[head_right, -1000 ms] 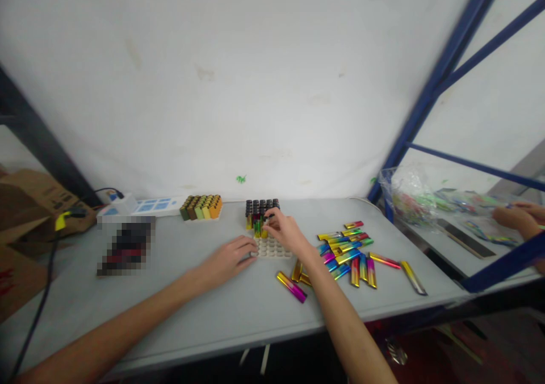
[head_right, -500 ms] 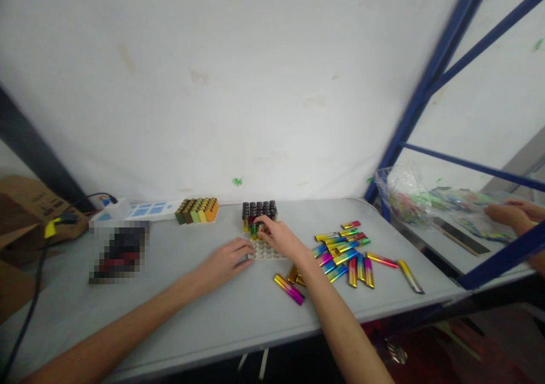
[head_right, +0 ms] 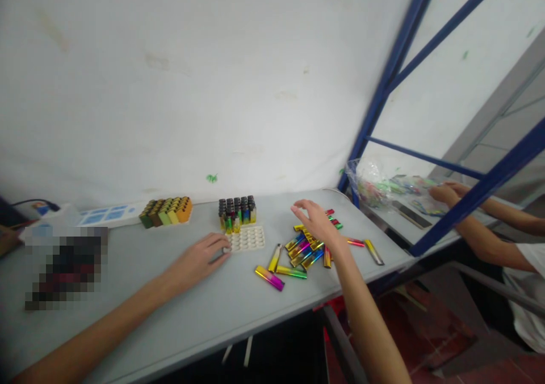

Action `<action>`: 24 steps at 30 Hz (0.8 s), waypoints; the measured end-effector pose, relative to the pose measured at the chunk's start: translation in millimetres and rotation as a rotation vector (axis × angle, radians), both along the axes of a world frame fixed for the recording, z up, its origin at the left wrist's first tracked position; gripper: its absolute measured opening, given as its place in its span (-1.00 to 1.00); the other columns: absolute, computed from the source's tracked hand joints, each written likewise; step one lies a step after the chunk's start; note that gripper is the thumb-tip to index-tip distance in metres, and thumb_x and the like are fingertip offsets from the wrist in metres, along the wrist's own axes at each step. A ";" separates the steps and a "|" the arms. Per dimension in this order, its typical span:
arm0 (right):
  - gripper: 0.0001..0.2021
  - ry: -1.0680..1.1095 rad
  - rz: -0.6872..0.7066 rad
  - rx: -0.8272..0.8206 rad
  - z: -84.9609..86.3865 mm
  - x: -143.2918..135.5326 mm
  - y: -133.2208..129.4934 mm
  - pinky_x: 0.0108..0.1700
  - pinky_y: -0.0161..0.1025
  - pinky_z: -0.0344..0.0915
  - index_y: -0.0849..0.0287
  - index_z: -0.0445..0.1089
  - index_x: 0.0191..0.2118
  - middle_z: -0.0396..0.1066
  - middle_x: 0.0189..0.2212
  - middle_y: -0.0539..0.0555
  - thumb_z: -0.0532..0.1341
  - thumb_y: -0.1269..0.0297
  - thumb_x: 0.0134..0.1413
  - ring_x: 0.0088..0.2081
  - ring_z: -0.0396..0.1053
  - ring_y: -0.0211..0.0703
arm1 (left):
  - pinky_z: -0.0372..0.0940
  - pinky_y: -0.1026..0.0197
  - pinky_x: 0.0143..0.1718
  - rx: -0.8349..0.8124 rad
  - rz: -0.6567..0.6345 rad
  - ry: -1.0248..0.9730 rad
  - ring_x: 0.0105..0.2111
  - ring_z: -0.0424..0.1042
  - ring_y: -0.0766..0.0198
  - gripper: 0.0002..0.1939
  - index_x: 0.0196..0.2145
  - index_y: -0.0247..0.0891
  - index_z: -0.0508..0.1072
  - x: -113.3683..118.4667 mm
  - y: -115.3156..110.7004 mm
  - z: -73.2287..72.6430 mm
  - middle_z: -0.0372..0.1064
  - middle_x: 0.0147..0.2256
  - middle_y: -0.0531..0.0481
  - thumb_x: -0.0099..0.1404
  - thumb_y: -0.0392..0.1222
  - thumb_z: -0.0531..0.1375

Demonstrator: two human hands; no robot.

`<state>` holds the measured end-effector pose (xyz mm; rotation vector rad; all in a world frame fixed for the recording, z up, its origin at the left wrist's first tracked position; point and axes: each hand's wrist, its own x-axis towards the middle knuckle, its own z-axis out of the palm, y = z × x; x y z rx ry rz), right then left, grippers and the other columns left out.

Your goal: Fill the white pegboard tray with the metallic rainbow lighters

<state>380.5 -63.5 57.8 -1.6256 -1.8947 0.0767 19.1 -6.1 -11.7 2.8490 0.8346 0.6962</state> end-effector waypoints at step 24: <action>-0.37 -0.292 -0.211 -0.152 -75.1 19.4 -15.6 0.34 0.38 -0.04 0.01 0.17 0.38 0.12 0.34 0.28 -0.08 -0.20 0.37 0.41 -0.04 0.27 | 0.35 -0.02 0.10 -0.003 0.024 0.022 0.00 0.39 0.06 -0.92 -0.13 -0.22 0.43 3.0 -2.8 1.5 0.43 -0.07 -0.12 0.44 -0.23 0.17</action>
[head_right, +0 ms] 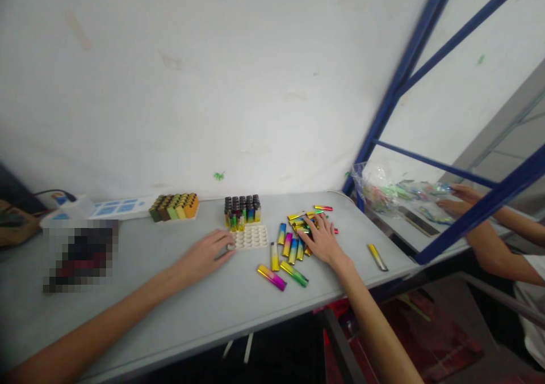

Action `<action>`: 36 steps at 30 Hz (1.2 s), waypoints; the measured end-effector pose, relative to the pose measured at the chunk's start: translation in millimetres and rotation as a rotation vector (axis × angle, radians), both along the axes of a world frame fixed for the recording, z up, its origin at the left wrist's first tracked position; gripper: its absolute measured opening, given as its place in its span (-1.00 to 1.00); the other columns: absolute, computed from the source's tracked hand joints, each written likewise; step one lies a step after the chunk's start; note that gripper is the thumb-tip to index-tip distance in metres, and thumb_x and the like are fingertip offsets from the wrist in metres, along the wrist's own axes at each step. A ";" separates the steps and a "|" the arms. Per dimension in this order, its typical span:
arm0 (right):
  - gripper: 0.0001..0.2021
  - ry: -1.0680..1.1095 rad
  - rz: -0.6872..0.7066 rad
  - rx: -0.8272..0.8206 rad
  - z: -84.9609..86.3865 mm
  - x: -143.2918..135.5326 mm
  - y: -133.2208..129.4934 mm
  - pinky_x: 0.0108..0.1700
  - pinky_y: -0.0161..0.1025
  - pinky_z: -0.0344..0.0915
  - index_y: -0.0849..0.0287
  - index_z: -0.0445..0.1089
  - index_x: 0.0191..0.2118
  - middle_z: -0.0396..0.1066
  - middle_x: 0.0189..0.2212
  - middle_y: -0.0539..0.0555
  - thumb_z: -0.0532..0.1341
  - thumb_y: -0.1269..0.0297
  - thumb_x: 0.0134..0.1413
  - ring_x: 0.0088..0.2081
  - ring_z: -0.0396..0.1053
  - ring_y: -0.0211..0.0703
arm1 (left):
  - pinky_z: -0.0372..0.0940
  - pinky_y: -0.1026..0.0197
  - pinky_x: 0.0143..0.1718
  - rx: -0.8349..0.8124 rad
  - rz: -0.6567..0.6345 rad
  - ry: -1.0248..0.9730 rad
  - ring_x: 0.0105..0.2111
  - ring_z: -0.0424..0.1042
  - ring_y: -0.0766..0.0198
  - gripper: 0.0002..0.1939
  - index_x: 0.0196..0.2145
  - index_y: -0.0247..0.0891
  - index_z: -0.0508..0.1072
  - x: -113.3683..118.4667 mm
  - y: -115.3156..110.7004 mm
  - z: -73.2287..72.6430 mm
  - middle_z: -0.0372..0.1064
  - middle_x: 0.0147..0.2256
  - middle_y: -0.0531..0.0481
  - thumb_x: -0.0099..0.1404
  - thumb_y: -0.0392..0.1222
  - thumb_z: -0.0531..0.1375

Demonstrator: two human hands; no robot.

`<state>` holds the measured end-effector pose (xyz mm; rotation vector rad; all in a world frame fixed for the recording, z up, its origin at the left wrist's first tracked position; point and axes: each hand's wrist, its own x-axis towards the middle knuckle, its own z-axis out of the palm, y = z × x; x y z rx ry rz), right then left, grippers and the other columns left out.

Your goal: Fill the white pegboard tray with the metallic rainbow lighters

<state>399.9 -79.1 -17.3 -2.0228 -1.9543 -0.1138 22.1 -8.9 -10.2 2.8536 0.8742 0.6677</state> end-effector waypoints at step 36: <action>-0.72 0.246 0.448 0.003 38.5 -118.3 9.8 -0.21 -0.21 0.33 0.13 0.28 0.06 0.51 -0.26 0.09 -0.07 0.15 0.50 -0.28 0.47 -0.09 | 0.35 0.04 0.04 -0.046 -0.042 0.022 -0.06 0.38 0.08 -0.93 -0.18 -0.23 0.42 -8.8 -2.8 11.4 0.42 -0.13 -0.12 0.44 -0.22 0.15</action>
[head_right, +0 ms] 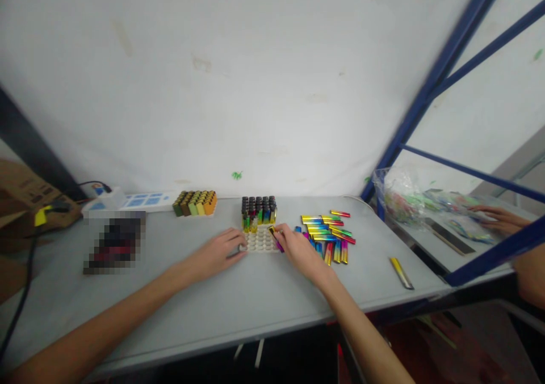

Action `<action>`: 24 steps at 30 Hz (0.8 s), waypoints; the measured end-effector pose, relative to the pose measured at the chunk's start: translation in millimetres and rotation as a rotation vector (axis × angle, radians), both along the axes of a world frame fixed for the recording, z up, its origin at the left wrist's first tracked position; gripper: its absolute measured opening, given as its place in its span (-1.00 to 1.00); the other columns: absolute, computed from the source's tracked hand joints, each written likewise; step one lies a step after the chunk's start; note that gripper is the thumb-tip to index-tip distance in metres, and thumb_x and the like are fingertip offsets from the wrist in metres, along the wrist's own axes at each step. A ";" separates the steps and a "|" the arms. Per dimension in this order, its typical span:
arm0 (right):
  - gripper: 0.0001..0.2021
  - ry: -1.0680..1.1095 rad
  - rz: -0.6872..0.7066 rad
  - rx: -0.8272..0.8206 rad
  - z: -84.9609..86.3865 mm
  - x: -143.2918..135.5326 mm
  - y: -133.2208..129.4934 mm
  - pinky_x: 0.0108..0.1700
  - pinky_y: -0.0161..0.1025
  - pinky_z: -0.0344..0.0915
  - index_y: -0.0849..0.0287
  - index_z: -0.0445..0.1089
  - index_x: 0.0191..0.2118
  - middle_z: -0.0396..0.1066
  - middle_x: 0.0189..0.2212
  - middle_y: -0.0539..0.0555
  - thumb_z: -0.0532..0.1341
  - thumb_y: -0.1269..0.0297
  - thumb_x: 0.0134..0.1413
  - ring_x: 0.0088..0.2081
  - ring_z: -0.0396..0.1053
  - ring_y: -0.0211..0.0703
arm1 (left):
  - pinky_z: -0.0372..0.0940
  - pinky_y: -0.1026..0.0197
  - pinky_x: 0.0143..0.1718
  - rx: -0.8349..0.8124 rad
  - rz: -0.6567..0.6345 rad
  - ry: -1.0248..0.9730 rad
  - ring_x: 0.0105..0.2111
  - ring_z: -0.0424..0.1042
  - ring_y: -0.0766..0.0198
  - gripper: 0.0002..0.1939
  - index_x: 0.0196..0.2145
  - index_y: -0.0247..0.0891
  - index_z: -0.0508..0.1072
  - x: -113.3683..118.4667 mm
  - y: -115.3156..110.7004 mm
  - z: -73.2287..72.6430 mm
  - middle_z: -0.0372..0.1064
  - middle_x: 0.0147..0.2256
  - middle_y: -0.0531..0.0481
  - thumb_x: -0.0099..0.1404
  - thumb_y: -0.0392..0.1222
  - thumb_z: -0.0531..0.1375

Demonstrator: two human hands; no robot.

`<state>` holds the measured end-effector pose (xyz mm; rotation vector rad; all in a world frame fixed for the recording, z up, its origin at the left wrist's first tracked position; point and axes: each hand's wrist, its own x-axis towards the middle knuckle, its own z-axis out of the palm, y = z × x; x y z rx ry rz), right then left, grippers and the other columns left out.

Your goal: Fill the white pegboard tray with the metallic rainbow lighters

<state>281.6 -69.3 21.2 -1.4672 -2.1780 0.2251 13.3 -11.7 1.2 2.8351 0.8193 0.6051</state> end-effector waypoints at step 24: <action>-0.71 0.132 0.164 0.048 -1.1 -27.4 55.7 -0.34 -0.30 0.13 0.16 0.33 -0.39 0.34 -0.46 -0.04 0.28 0.09 0.27 -0.42 0.26 -0.21 | 0.33 0.04 0.03 0.009 0.020 -0.020 -0.07 0.37 0.08 -0.96 -0.20 -0.22 0.42 1.1 0.6 -1.6 0.40 -0.16 -0.09 0.43 -0.23 0.17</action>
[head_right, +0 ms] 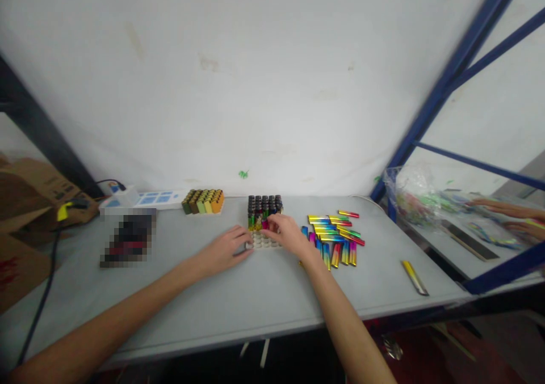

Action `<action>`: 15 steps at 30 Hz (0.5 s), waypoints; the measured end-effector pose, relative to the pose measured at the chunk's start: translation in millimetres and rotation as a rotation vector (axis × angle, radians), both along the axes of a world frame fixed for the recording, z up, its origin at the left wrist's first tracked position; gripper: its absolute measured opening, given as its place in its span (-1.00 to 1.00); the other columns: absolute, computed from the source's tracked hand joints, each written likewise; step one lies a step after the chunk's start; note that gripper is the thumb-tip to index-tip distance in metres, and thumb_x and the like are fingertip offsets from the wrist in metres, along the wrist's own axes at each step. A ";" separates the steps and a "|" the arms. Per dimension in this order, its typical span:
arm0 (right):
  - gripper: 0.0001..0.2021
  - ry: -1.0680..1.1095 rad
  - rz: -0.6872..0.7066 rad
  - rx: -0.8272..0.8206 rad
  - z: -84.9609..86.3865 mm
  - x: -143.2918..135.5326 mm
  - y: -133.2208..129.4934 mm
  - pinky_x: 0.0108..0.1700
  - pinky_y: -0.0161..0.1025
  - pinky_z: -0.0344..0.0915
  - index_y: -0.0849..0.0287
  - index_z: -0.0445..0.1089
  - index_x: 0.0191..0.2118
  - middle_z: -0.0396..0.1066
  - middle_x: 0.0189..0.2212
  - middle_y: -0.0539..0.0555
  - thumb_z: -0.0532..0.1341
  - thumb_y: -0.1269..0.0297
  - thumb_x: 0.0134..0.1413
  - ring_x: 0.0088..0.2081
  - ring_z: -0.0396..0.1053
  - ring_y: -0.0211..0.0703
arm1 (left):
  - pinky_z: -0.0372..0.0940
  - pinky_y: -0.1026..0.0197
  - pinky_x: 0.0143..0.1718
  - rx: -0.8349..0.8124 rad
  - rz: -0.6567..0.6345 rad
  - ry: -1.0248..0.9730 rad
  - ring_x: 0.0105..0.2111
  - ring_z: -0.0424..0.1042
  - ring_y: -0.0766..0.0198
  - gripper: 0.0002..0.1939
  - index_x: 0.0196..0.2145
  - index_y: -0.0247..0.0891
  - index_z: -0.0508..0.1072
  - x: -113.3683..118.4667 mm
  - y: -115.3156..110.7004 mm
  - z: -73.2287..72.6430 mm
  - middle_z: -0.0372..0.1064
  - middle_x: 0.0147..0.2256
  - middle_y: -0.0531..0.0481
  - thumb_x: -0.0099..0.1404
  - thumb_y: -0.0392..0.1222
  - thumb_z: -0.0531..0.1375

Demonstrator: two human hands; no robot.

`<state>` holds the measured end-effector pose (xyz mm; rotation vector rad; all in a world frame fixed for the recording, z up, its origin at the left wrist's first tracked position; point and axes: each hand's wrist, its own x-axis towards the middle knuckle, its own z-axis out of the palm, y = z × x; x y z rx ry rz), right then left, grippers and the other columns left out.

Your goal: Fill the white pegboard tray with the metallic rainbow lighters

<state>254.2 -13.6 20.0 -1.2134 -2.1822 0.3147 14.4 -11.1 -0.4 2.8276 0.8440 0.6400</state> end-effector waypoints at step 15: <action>-0.77 0.063 0.083 -0.020 0.1 8.3 -2.3 -0.06 -0.21 0.39 0.18 0.44 0.03 0.39 -0.07 0.17 0.15 0.24 0.37 -0.13 0.43 -0.14 | 0.33 0.04 0.02 0.002 -0.003 0.026 -0.07 0.36 0.07 -0.98 -0.20 -0.24 0.41 0.5 -1.3 3.1 0.40 -0.16 -0.10 0.42 -0.27 0.19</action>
